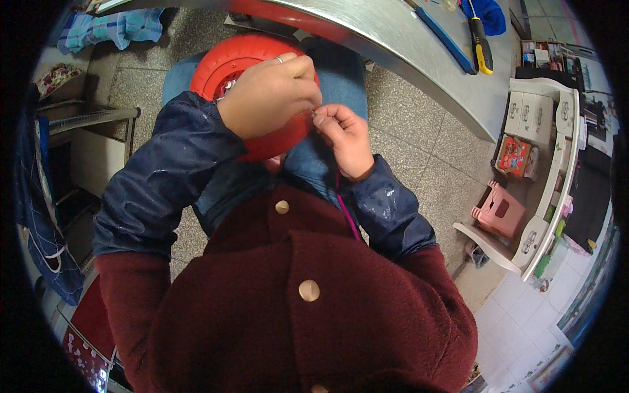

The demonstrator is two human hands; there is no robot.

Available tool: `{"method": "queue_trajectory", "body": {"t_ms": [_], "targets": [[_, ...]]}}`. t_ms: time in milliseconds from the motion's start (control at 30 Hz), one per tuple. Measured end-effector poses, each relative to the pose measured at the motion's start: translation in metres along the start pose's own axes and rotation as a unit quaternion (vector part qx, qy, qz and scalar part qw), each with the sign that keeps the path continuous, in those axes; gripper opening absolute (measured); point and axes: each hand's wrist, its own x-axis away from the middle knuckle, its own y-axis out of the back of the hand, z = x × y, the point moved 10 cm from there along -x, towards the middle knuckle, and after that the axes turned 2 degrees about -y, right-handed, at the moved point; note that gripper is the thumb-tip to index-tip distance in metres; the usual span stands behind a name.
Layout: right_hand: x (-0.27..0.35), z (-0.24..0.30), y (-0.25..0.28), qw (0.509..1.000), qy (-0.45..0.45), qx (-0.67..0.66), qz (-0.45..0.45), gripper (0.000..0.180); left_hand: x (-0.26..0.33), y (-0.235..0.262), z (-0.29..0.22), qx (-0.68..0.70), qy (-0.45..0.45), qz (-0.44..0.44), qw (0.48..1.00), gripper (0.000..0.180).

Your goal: The person works on a red circular electrical fixture, using a screwdriver to adjust internal components and a utility knife to strip wires. They then wrap the exposed wire ends with black electrical tape.

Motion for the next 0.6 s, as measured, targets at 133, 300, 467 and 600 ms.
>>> {"method": "queue_trajectory", "body": {"t_ms": [133,300,467,600], "targets": [[0.000,-0.004,-0.002,0.999,-0.032,-0.023,0.015,0.011,0.003,-0.005,-0.013,-0.058,-0.071,0.017,0.996,0.010],[-0.001,-0.006,-0.003,0.998,-0.046,-0.029,0.024,0.009,0.003,-0.006,-0.014,-0.085,-0.101,0.019,0.991,0.009],[0.000,-0.008,-0.006,0.998,-0.042,-0.027,0.030,0.008,-0.003,-0.012,-0.012,-0.097,-0.147,0.067,0.982,0.006],[0.000,-0.009,-0.006,0.998,-0.045,-0.012,0.033,0.008,-0.005,-0.018,-0.011,-0.112,-0.169,0.106,0.974,0.007]]}}
